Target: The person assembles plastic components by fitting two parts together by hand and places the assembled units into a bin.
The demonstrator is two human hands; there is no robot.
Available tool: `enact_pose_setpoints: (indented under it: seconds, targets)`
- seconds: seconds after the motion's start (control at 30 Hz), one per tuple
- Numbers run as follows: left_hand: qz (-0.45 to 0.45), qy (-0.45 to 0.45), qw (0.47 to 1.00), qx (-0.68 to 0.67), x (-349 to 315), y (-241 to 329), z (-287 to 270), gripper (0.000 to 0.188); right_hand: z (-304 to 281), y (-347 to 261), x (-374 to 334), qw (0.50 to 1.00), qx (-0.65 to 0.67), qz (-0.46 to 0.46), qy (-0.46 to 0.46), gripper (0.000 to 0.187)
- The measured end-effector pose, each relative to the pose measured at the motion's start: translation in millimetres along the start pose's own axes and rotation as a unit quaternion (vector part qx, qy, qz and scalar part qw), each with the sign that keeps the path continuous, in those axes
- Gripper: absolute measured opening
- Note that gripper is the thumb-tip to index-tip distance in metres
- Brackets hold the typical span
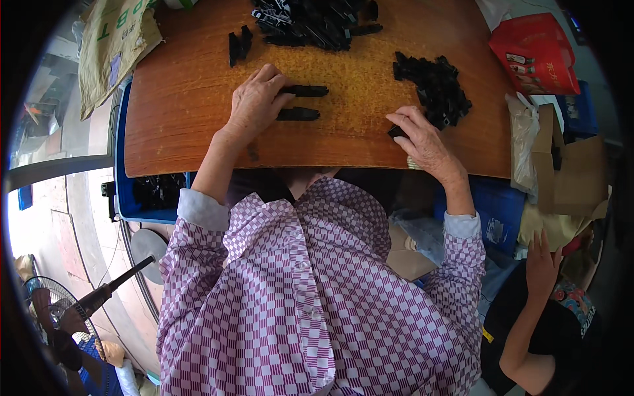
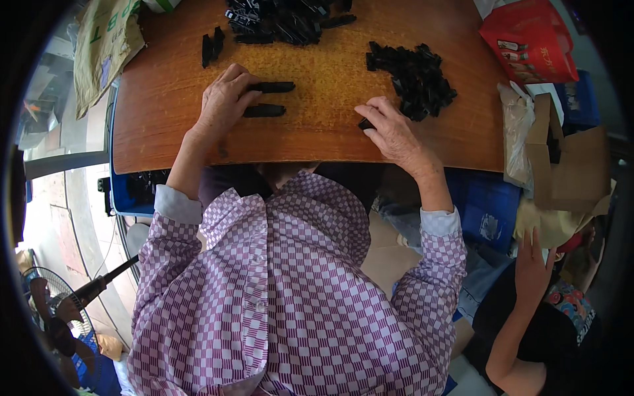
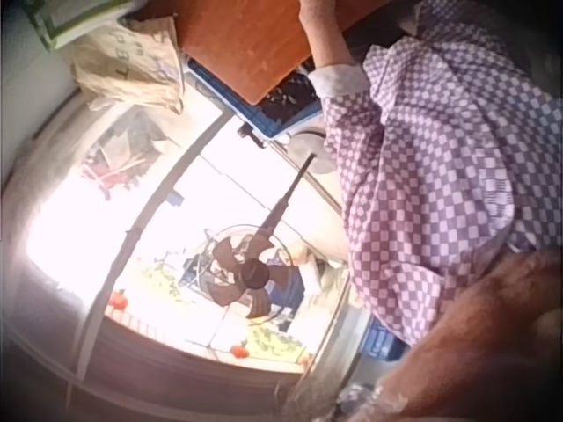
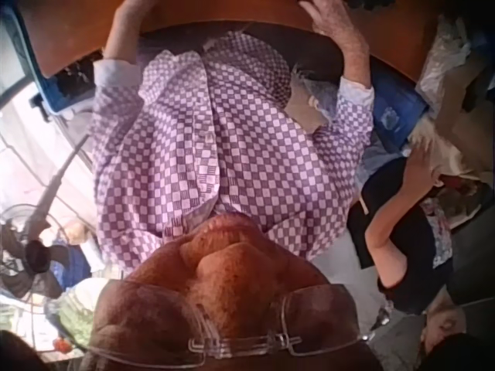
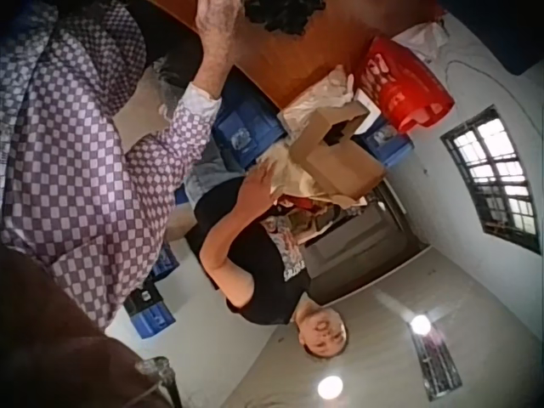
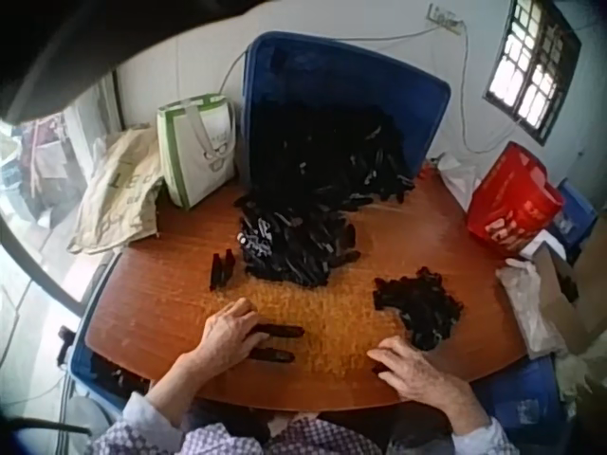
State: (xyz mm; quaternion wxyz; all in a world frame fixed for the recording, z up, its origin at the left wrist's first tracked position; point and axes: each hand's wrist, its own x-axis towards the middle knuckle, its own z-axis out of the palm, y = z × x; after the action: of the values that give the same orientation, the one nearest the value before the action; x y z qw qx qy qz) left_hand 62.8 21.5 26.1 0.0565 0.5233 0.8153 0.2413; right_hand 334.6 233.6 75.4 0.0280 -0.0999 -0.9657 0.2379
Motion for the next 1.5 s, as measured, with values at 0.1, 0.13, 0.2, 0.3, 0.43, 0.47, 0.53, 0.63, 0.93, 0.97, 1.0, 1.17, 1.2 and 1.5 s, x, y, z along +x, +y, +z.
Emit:
enact_pose_setpoints:
  seconds: [0.1, 0.13, 0.2, 0.3, 0.43, 0.47, 0.53, 0.63, 0.93, 0.97, 1.0, 1.17, 1.2, 1.5]
  targets:
    - [0.033, 0.009, 0.999, -0.017, 5.1, 4.9, -0.1, 0.024, -7.2, 2.1, 2.6, 1.0, -0.022, -0.017, -0.009, 0.033]
    - [0.033, 0.008, 0.999, -0.018, 4.9, 6.2, 1.9, 0.024, -6.1, 4.0, 1.3, 0.999, -0.042, -0.004, -0.017, 0.031]
    - [0.034, -0.007, 0.999, -0.031, 6.8, 8.9, 5.1, 0.024, -4.8, 7.5, 1.7, 0.996, -0.083, 0.019, -0.03, 0.027]
    - [0.045, -0.009, 0.998, -0.045, 11.7, 9.0, 8.2, 0.024, 6.5, 4.6, 17.5, 0.999, -0.035, 0.011, 0.038, 0.025]
    - [0.065, -0.006, 0.995, -0.071, 18.7, 13.0, 9.3, 0.024, 30.4, -18.7, 55.5, 0.985, 0.118, 0.026, 0.125, 0.024]
    - [0.063, -0.011, 0.995, -0.077, 18.4, 14.1, 9.2, 0.024, 36.2, -19.4, 61.7, 0.985, 0.118, 0.025, 0.123, 0.024]
    - [0.056, -0.016, 0.995, -0.082, 15.9, 14.3, 10.7, 0.024, 50.6, -18.3, 73.9, 0.981, 0.092, -0.046, 0.162, 0.023]
    - [0.078, 0.001, 0.994, -0.078, 13.0, 10.2, 13.2, 0.022, 56.2, -18.5, 83.3, 0.98, 0.064, -0.088, 0.165, 0.022]
    - [0.098, 0.005, 0.987, -0.127, 26.5, 19.2, 5.1, 0.021, 28.2, -18.6, 94.2, 0.995, 0.028, -0.057, 0.071, 0.019]
    - [0.102, 0.005, 0.985, -0.138, 24.9, 18.3, 8.9, 0.02, 34.2, -19.0, 97.1, 0.994, 0.035, -0.076, 0.077, 0.019]
    - [0.099, 0.009, 0.984, -0.148, 22.5, 15.2, 10.7, 0.017, 41.8, -23.8, 100.8, 0.991, 0.039, -0.097, 0.084, 0.02]
    - [0.073, 0.037, 0.983, -0.164, 11.8, 8.7, 18.9, 0.016, 66.5, -20.8, 104.5, 0.983, 0.099, -0.091, 0.123, 0.018]
    - [0.066, 0.041, 0.985, -0.153, 10.2, 9.4, 18.9, 0.016, 69.6, -24.6, 101.8, 0.98, 0.103, -0.09, 0.146, 0.018]
    - [0.045, 0.034, 0.982, -0.181, 3.2, 12.4, 7.3, 0.019, 78.3, -13.0, 94.7, 0.947, 0.215, 0.004, 0.241, 0.037]
